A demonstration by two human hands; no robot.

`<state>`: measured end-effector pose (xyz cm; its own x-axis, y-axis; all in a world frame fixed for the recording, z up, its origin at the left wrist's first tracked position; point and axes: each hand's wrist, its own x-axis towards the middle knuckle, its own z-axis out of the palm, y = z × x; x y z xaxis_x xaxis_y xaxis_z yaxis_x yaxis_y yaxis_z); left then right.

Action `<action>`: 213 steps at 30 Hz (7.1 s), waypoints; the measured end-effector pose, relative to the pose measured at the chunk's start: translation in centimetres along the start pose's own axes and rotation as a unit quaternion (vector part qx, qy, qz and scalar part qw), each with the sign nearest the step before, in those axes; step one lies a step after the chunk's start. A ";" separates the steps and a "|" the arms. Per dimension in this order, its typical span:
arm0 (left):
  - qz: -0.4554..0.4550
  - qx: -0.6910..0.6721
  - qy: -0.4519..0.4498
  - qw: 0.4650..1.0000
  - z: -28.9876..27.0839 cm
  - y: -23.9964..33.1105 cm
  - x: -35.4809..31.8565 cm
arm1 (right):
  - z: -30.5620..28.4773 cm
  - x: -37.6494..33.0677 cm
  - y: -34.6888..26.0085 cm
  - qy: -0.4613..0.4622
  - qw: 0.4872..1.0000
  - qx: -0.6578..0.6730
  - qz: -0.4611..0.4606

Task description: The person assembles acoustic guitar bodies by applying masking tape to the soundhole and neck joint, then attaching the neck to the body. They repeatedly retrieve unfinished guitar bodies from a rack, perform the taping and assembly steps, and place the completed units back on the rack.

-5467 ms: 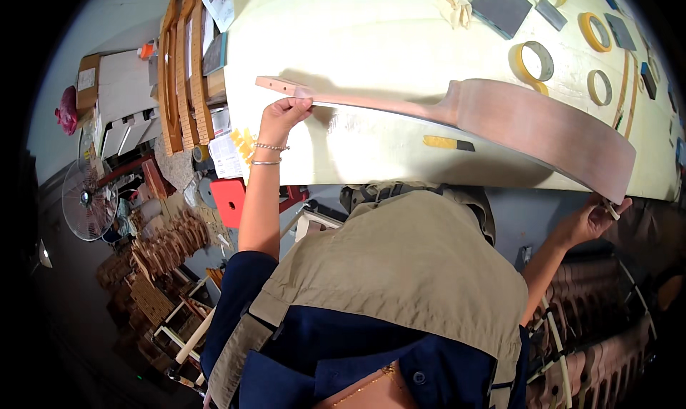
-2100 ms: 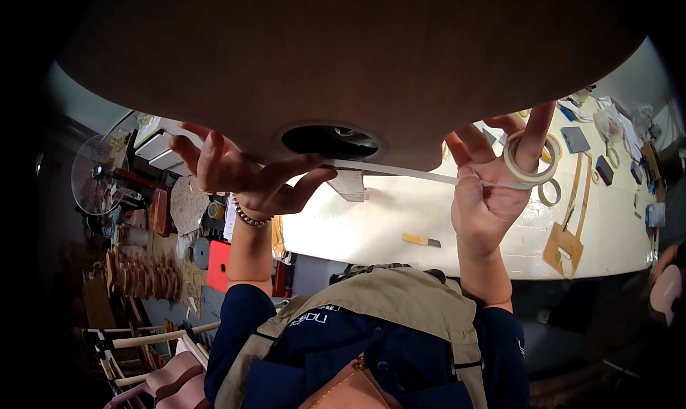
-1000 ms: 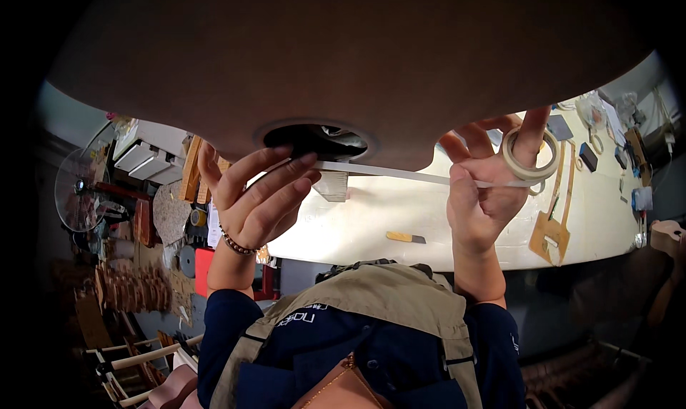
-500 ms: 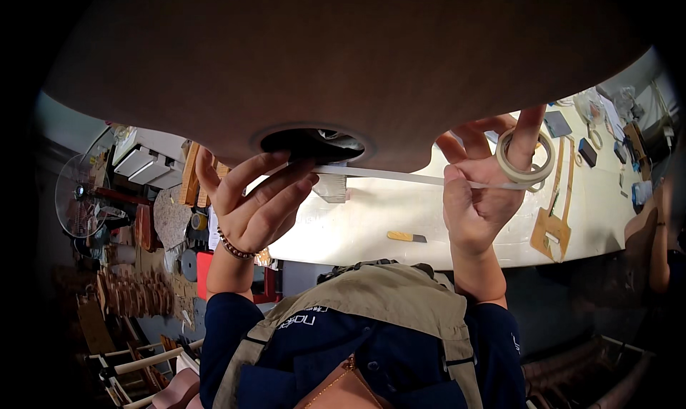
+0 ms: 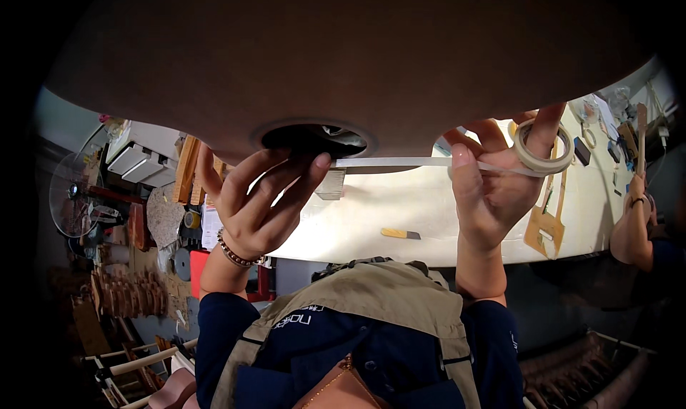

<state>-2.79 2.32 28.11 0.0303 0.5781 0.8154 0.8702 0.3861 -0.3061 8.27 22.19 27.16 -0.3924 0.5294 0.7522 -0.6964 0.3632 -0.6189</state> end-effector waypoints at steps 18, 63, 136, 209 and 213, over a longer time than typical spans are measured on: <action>-0.001 0.005 0.036 0.999 0.3 -0.4 -0.2 | 0.6 -0.3 0.2 0.006 1.000 0.021 0.010; -0.636 -0.408 -0.063 0.652 11.3 10.5 -25.0 | 2.1 -20.6 9.0 0.177 0.945 -0.011 0.275; 0.095 -0.346 -0.443 0.821 14.5 16.6 -16.4 | -21.0 -26.1 10.3 0.281 0.828 -0.379 0.302; -0.019 -0.204 -0.360 0.910 12.1 -6.0 -20.7 | -15.4 -23.5 13.7 -0.254 0.749 -0.572 0.219; -0.073 -0.233 -0.343 0.907 10.0 -11.9 -24.2 | -10.3 -23.9 11.3 -0.132 0.697 -0.672 0.212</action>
<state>-18.83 -9.07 7.09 -0.2768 0.9182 0.2833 0.9582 0.2417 0.1528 15.96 21.53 -0.13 -0.6122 0.7128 0.3421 0.6391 0.7009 -0.3166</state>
